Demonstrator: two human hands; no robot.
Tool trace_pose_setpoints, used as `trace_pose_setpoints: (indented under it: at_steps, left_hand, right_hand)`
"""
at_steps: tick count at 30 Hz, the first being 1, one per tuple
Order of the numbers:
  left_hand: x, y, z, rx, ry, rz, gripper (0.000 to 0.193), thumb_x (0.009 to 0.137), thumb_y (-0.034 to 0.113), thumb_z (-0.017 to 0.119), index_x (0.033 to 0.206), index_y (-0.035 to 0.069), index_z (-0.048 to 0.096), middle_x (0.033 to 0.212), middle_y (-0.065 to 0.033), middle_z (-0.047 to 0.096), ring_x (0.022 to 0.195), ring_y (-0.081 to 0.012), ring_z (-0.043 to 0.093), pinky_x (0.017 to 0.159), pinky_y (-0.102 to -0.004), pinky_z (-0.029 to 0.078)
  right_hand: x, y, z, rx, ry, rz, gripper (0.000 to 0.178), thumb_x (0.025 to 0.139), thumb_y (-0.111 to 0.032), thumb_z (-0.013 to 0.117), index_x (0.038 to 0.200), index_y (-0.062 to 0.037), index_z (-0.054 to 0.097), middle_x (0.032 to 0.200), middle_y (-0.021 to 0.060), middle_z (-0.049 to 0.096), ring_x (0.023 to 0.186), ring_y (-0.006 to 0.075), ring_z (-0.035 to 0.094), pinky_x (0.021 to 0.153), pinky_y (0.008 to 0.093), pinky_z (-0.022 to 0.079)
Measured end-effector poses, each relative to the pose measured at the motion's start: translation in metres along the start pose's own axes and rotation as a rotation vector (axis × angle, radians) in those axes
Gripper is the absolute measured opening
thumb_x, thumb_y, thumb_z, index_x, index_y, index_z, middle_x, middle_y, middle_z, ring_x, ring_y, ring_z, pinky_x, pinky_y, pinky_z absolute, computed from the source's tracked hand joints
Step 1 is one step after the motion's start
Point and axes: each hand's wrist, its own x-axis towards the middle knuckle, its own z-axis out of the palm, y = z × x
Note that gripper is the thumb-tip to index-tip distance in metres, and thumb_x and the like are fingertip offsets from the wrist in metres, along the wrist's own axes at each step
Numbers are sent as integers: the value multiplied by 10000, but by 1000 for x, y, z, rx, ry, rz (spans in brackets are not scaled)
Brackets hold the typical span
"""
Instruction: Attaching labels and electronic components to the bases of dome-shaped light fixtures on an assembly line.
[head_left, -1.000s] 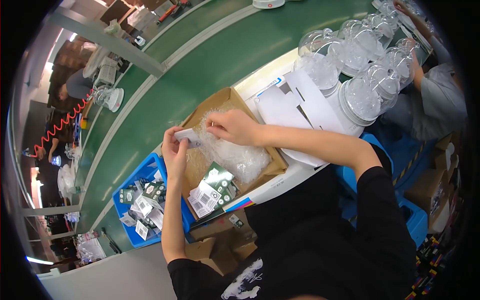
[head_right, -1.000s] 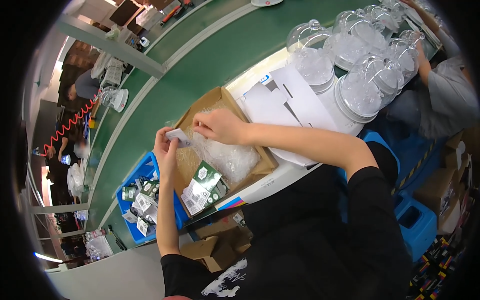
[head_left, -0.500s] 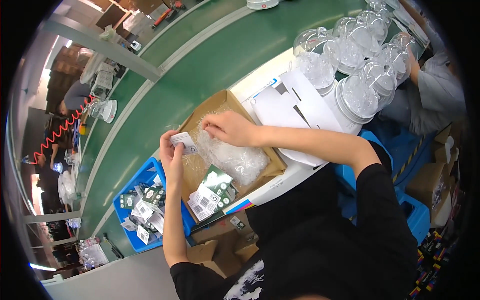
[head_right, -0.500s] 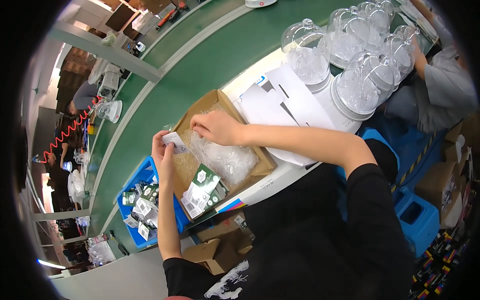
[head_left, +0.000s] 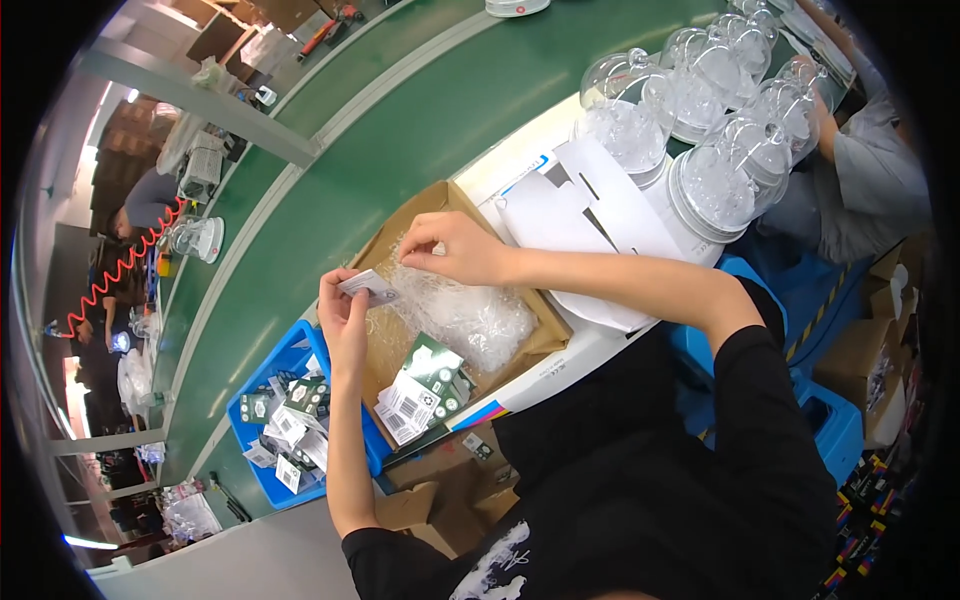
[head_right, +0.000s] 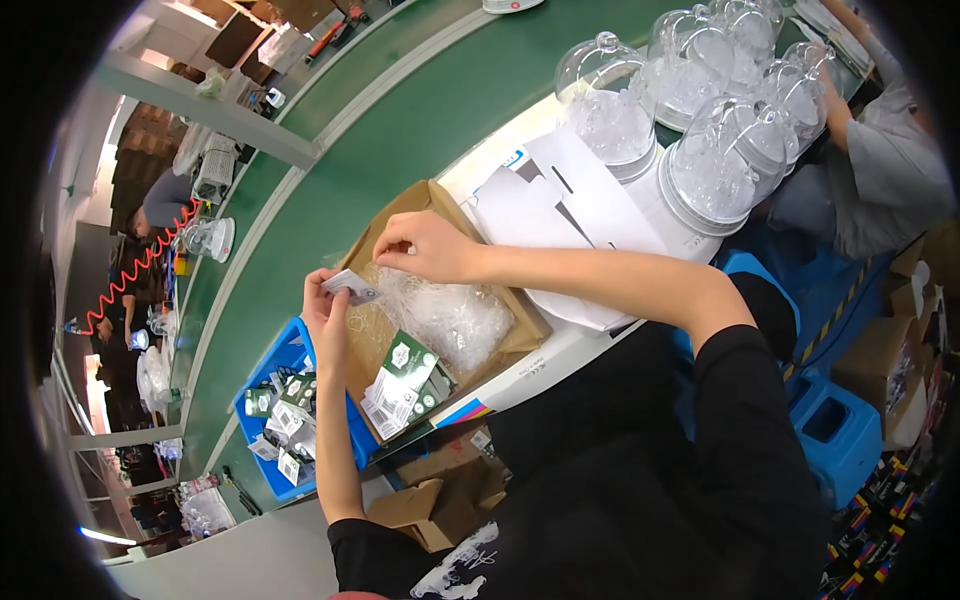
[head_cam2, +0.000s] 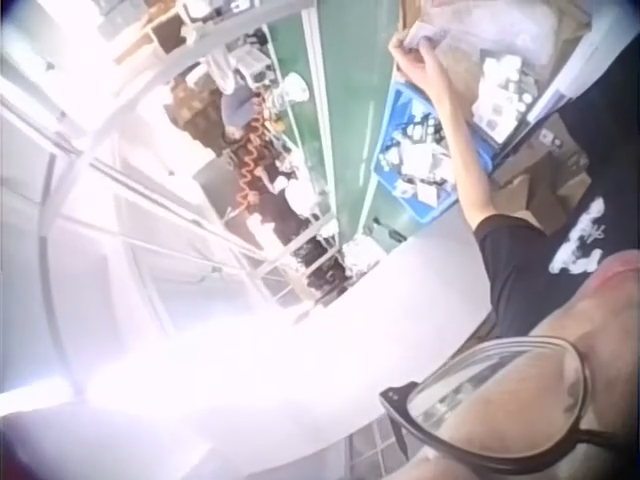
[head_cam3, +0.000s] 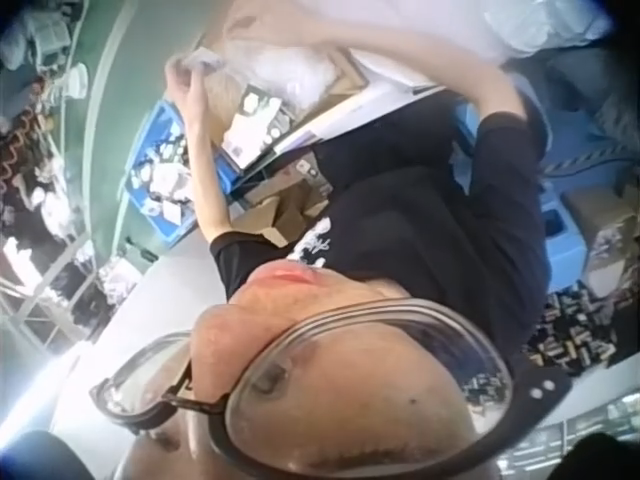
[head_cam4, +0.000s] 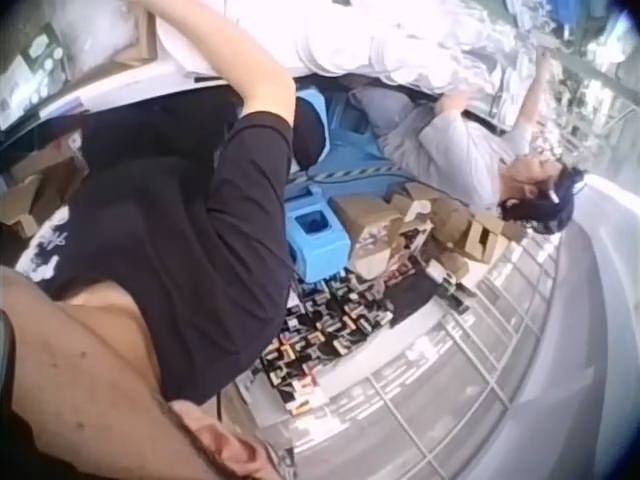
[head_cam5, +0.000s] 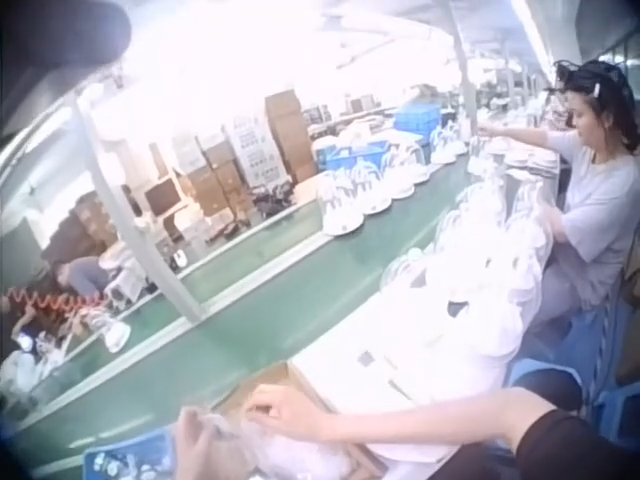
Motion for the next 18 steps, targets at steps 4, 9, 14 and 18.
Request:
trace_pose_setpoints:
  at_steps: [4,9,14,18]
  left_hand:
    - [1,-5,-3,33,-49,-14,144,859,-72,558,976,6,528,994,-48,577,928,-115,548,855,-237,424]
    - [3,-9,1,235,-97,194,140,789,-115,561,851,10,549,935,-57,604,967,-178,575,916,-297,430]
    - [3,-6,-1,282,-100,236,177,749,-138,559,844,11,563,947,-79,627,989,-205,585,914,-312,439]
    - [2,-9,-2,310,-104,249,163,743,-117,564,852,3,575,921,-81,623,929,-198,586,861,-297,445]
  right_hand:
    - [5,-3,-2,276,-39,300,161,888,-132,637,941,19,650,801,52,672,736,98,618,640,245,493]
    - [4,0,-4,506,-112,472,179,926,-150,586,998,12,619,811,51,671,744,94,628,619,226,502]
    - [3,-10,-4,397,-156,407,129,908,-111,592,957,-6,648,810,37,665,737,93,624,642,227,503]
    - [1,-7,1,271,-198,275,151,888,-108,618,944,25,663,816,54,672,744,103,632,665,240,507]
